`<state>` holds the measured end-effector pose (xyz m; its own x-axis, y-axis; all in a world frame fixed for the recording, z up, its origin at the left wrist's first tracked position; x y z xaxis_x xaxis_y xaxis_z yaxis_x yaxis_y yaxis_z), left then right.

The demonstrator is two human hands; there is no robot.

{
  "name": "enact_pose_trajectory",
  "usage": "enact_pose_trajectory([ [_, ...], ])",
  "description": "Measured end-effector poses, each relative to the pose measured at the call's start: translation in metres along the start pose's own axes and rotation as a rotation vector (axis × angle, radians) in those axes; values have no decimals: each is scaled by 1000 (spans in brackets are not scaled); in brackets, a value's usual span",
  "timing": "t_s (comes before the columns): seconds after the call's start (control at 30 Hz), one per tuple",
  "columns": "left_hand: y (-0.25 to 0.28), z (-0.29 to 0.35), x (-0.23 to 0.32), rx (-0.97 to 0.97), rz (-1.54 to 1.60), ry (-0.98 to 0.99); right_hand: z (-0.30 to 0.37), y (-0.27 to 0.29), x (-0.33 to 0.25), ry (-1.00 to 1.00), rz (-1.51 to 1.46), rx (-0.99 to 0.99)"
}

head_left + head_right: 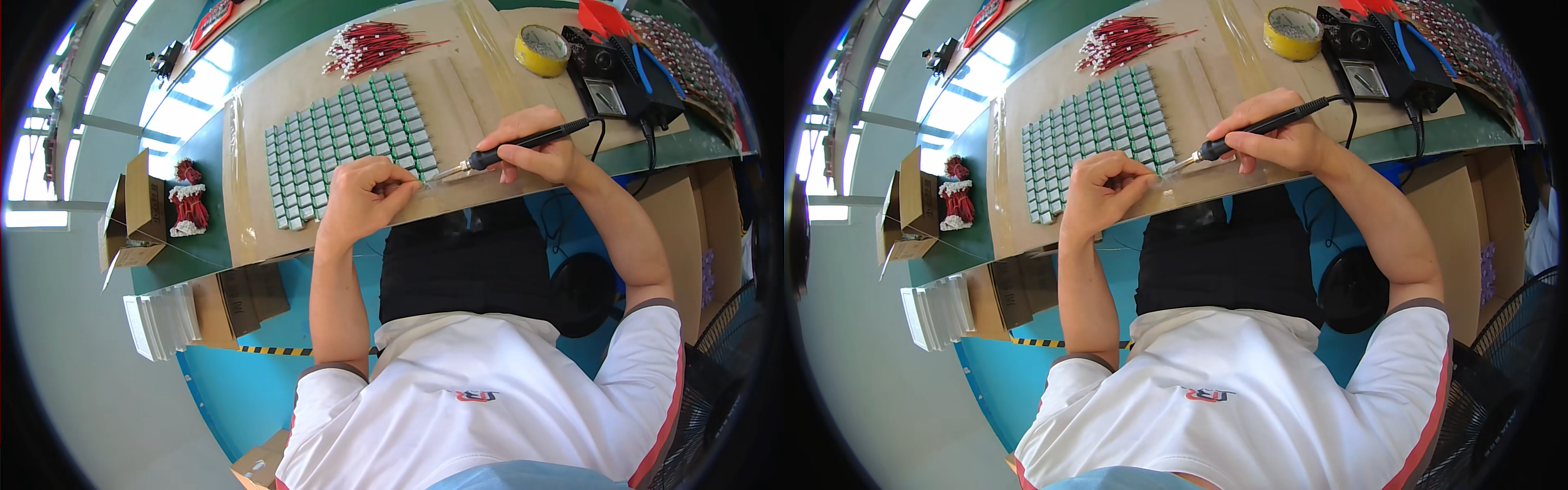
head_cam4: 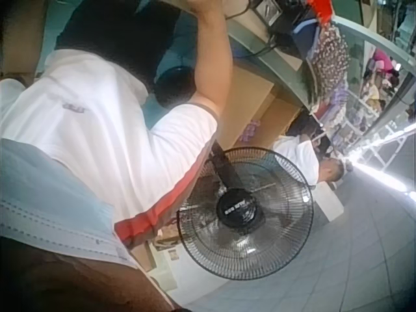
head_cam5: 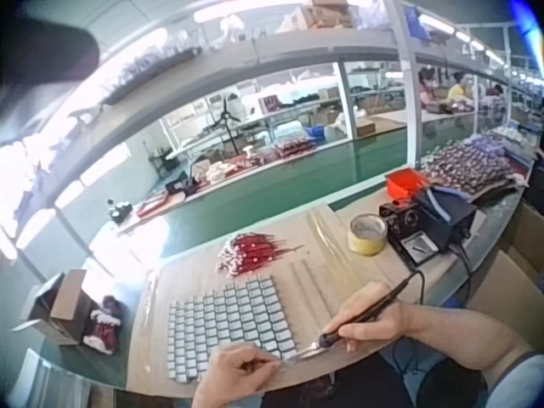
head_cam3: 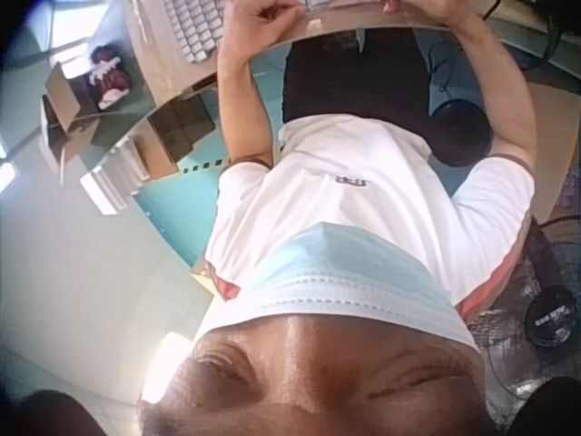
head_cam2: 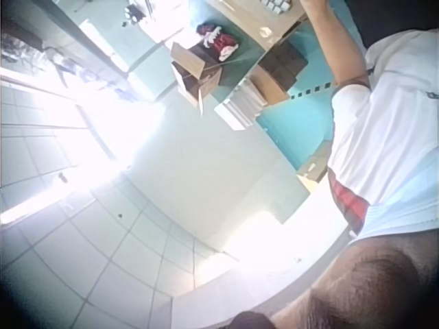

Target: Soldering small electronic components onto a grid array at a workbench.

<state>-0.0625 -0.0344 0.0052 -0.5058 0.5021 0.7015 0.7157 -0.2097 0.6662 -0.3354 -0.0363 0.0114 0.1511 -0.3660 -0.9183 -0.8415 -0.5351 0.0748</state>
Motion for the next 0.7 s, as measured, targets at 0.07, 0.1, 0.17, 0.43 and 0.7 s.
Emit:
enact_pose_trajectory([
  [0.07,0,0,2,9,-5,-20,1,1,0,-3,-1,4],
  [0.1,-1,0,2,9,-4,-20,2,1,0,-1,-2,4],
  [0.17,-2,0,1,4,4,-23,1,1,0,3,-4,2],
  [0.43,-2,-4,6,36,6,-27,5,6,4,-46,-61,37],
  [0.7,5,-2,2,85,102,119,2,5,8,9,-83,101],
])
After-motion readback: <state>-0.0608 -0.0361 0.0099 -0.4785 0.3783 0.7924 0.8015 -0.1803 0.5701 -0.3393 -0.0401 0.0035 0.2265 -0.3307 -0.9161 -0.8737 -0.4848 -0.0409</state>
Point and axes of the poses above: each hand's wrist, its own z-axis away from the middle knuckle, its own y-axis out of the back of the hand, x = y × z, the point moved 4 cm from there along -z, towards the middle knuckle, and after that the axes turned 5 degrees about -z, right-handed, at the moved point
